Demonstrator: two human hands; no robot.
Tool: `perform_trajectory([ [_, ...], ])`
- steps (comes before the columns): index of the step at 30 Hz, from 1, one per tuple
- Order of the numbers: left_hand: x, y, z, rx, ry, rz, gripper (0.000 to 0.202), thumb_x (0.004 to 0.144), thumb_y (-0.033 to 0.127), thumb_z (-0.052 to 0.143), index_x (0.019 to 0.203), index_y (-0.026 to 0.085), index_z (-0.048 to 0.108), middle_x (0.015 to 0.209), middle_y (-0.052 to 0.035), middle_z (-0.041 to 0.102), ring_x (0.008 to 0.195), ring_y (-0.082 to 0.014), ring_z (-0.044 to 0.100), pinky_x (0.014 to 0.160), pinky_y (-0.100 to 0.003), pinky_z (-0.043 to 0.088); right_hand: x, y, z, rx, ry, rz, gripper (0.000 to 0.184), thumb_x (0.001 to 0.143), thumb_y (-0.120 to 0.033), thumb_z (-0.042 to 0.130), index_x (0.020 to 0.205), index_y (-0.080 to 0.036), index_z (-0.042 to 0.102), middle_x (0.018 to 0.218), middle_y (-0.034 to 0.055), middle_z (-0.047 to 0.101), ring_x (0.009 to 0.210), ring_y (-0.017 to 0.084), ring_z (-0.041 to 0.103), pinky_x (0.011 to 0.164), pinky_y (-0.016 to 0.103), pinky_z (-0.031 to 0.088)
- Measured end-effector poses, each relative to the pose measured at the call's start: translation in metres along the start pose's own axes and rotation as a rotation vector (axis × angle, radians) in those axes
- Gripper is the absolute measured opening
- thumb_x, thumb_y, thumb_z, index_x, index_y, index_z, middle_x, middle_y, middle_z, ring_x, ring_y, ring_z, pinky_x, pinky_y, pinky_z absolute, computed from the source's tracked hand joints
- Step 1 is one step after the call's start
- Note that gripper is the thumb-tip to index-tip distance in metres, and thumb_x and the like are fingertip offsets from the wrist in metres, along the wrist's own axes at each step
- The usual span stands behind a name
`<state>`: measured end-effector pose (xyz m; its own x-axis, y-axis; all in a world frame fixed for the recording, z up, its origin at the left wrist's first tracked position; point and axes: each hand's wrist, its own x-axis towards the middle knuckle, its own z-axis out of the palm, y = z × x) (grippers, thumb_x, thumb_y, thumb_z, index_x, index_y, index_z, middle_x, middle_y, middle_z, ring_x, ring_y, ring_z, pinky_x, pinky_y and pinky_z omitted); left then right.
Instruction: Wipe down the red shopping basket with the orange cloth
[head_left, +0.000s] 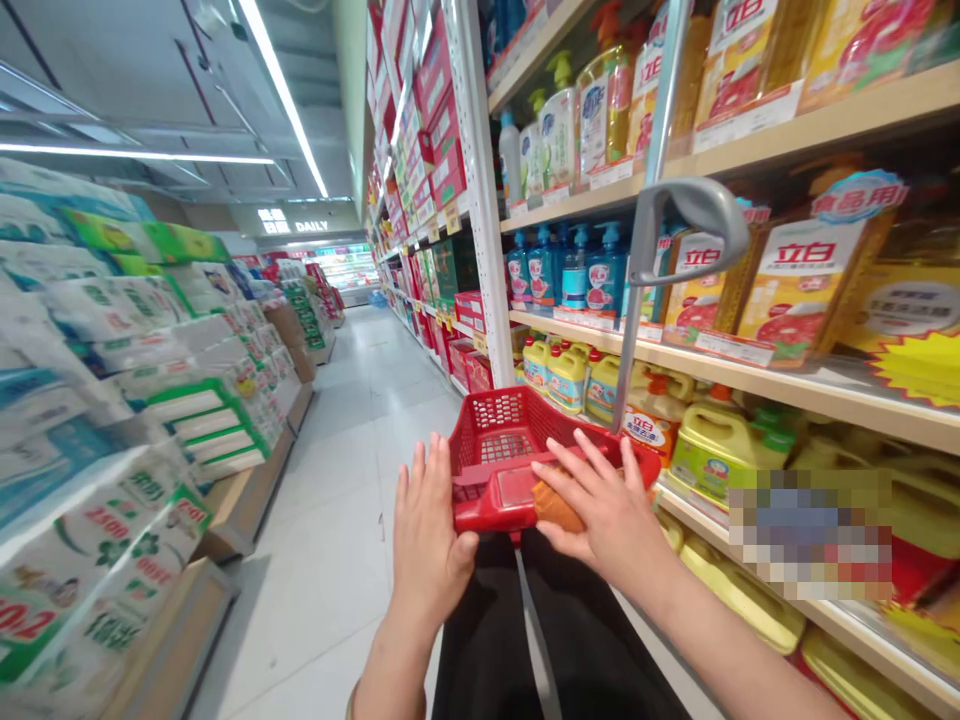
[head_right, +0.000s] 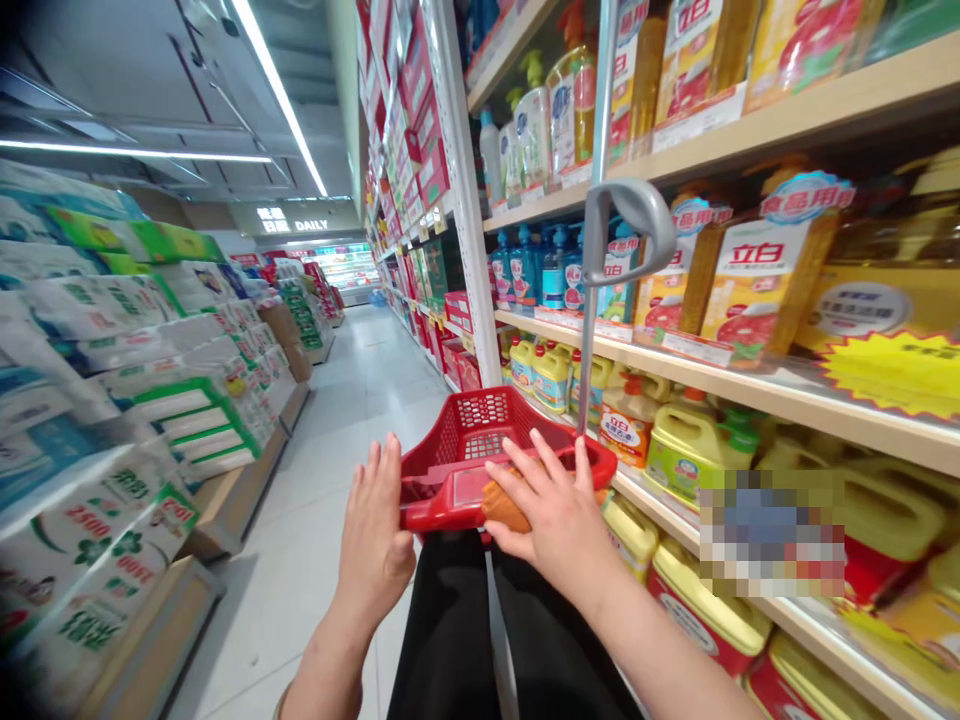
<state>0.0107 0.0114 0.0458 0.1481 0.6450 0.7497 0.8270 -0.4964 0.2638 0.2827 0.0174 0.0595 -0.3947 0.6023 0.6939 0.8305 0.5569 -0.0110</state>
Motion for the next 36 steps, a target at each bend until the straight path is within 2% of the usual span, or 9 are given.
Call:
perform_trajectory([
  [3, -0.002, -0.006, 0.002, -0.015, 0.005, 0.005, 0.106, 0.093, 0.088, 0.003, 0.176, 0.023, 0.011, 0.179, -0.0166, 0.028, 0.168, -0.0357, 0.02, 0.135, -0.061, 0.016, 0.028, -0.041, 0.015, 0.059, -0.009, -0.03, 0.057, 0.1, -0.062, 0.067, 0.15, -0.035, 0.064, 0.167, 0.0025, 0.052, 0.159, 0.04, 0.039, 0.133, 0.075, 0.003],
  [7, -0.005, -0.015, 0.002, -0.04, 0.02, 0.015, 0.101, 0.096, 0.085, 0.001, 0.176, 0.025, 0.012, 0.181, -0.015, 0.024, 0.168, -0.0338, 0.019, 0.136, -0.06, 0.015, 0.058, -0.083, 0.03, 0.139, -0.095, -0.177, 0.056, 0.103, -0.062, 0.061, 0.148, -0.028, 0.066, 0.163, 0.0059, 0.057, 0.156, 0.037, 0.045, 0.134, 0.07, 0.015],
  [10, -0.005, -0.014, 0.001, -0.048, 0.004, 0.016, 0.097, 0.098, 0.082, 0.002, 0.176, 0.025, 0.012, 0.181, -0.0145, 0.024, 0.169, -0.0334, 0.019, 0.136, -0.059, 0.017, 0.05, -0.067, 0.026, 0.154, -0.108, -0.207, 0.059, 0.103, -0.065, 0.061, 0.151, -0.031, 0.063, 0.162, 0.0054, 0.058, 0.153, 0.037, 0.05, 0.132, 0.071, 0.019],
  [16, -0.003, -0.006, -0.004, -0.022, -0.015, 0.024, 0.099, 0.097, 0.083, 0.002, 0.176, 0.024, 0.01, 0.18, -0.0133, 0.026, 0.169, -0.0334, 0.019, 0.136, -0.059, 0.016, 0.004, 0.011, 0.001, -0.011, -0.082, -0.1, 0.066, 0.095, -0.06, 0.075, 0.155, -0.038, 0.059, 0.163, 0.0063, 0.056, 0.153, 0.039, 0.049, 0.129, 0.077, 0.016],
  [19, -0.002, -0.004, -0.003, 0.029, -0.011, 0.043, 0.101, 0.096, 0.085, 0.003, 0.176, 0.023, 0.01, 0.18, -0.014, 0.027, 0.169, -0.0337, 0.017, 0.136, -0.06, 0.014, 0.01, 0.001, 0.003, -0.047, -0.047, -0.043, 0.064, 0.097, -0.056, 0.075, 0.156, -0.039, 0.058, 0.167, 0.0039, 0.051, 0.157, 0.041, 0.042, 0.13, 0.078, 0.011],
  [25, -0.003, -0.009, 0.001, 0.158, 0.001, 0.075, 0.103, 0.095, 0.087, 0.008, 0.176, 0.023, 0.015, 0.18, -0.0152, 0.025, 0.169, -0.0369, 0.013, 0.134, -0.064, 0.017, 0.052, -0.073, 0.021, 0.035, -0.002, -0.043, 0.049, 0.105, -0.053, 0.061, 0.151, -0.035, 0.064, 0.169, 0.0004, 0.049, 0.161, 0.037, 0.036, 0.134, 0.071, 0.006],
  [29, -0.002, -0.008, 0.003, 0.244, -0.013, 0.082, 0.098, 0.099, 0.085, 0.014, 0.175, 0.024, 0.017, 0.18, -0.0124, 0.027, 0.169, -0.0364, 0.013, 0.134, -0.062, 0.017, 0.032, -0.049, 0.013, 0.022, -0.014, 0.018, 0.049, 0.107, -0.052, 0.057, 0.154, -0.038, 0.061, 0.17, -0.0002, 0.046, 0.161, 0.039, 0.037, 0.131, 0.076, 0.011],
  [33, 0.001, -0.001, 0.004, 0.291, -0.015, 0.102, 0.102, 0.097, 0.087, 0.012, 0.175, 0.022, 0.018, 0.178, -0.0114, 0.031, 0.169, -0.035, 0.016, 0.135, -0.058, 0.013, 0.003, -0.002, 0.004, -0.074, 0.027, 0.278, 0.047, 0.11, -0.051, 0.046, 0.153, -0.04, 0.062, 0.166, 0.0008, 0.051, 0.159, 0.045, 0.039, 0.121, 0.088, 0.021],
  [36, 0.002, 0.001, 0.006, 0.302, -0.012, 0.116, 0.103, 0.097, 0.087, 0.012, 0.175, 0.02, 0.017, 0.177, -0.0113, 0.034, 0.169, -0.0347, 0.017, 0.135, -0.056, 0.012, 0.01, -0.016, 0.01, -0.078, 0.041, 0.34, 0.045, 0.11, -0.047, 0.046, 0.152, -0.042, 0.063, 0.167, -0.0001, 0.051, 0.16, 0.046, 0.036, 0.12, 0.089, 0.019],
])
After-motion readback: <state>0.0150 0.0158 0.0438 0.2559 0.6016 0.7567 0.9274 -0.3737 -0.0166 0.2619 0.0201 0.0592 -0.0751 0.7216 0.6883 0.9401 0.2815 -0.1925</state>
